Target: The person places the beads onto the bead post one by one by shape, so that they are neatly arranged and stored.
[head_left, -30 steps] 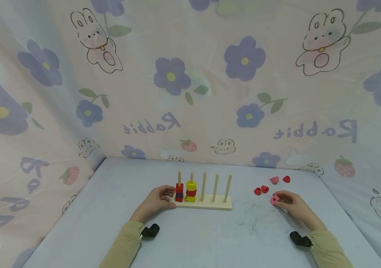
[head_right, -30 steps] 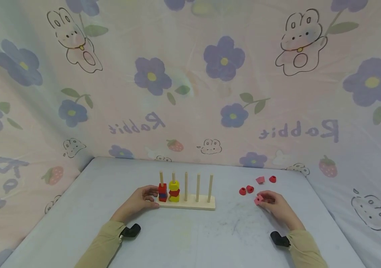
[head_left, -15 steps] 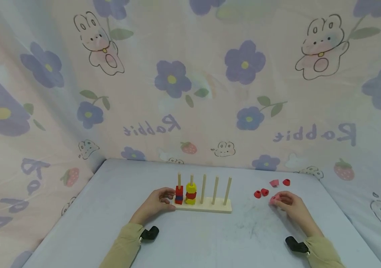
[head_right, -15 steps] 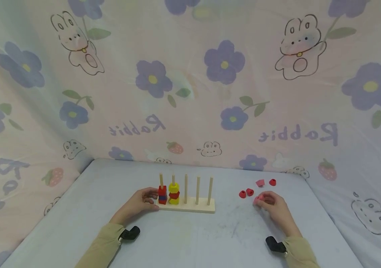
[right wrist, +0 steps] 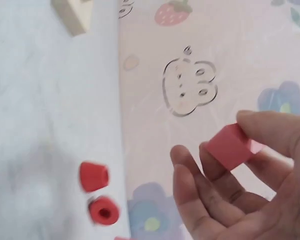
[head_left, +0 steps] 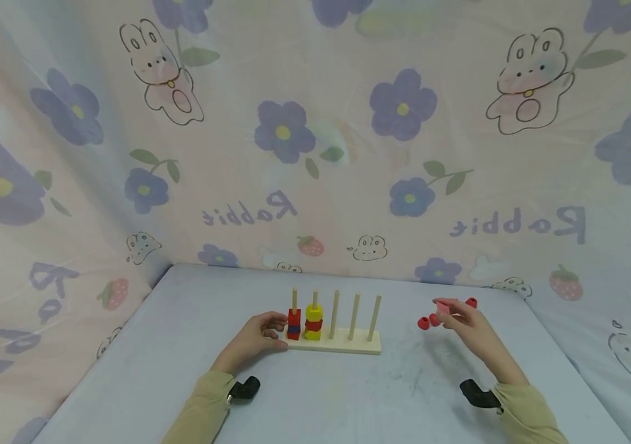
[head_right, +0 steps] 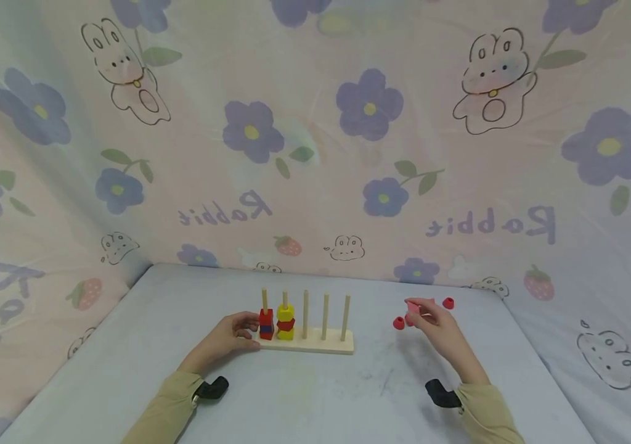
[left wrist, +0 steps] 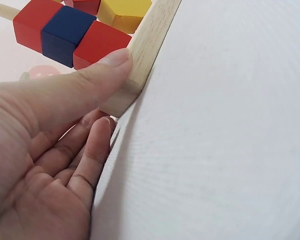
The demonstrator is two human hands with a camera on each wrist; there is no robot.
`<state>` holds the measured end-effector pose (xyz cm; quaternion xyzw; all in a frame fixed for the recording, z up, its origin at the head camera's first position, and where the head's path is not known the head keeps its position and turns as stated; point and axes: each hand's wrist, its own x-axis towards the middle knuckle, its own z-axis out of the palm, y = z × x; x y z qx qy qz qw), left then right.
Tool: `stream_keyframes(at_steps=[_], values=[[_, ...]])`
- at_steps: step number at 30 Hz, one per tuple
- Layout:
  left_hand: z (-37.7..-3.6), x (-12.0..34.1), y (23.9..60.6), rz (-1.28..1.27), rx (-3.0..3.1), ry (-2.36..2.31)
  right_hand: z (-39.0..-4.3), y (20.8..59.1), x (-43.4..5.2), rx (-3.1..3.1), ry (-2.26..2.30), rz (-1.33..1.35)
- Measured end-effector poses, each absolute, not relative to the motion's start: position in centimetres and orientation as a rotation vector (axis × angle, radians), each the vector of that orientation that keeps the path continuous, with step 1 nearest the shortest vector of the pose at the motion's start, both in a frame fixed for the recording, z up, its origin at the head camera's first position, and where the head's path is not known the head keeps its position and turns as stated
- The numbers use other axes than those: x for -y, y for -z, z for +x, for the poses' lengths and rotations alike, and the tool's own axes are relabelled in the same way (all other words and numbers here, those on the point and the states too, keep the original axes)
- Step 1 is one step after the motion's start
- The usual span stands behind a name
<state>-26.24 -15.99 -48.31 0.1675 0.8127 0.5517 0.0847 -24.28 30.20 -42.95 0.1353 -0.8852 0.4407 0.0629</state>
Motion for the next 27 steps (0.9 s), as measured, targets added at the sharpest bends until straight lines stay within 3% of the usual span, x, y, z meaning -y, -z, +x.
stream_keyframes(at_steps=[6, 14, 27], values=[[-25.7, 15.9, 47.7, 0.484, -2.446, -1.606, -24.7, 40.8, -28.3, 2.634, -1.334, 0.467], [-27.3, 16.2, 50.1, 0.504, -2.445, -1.631, -24.7, 37.7, -25.5, 2.518, -1.354, 0.477], [-27.8, 16.4, 50.5, 0.531, -2.439, -1.646, -22.8, 32.3, -18.2, 2.366, -1.331, 0.811]])
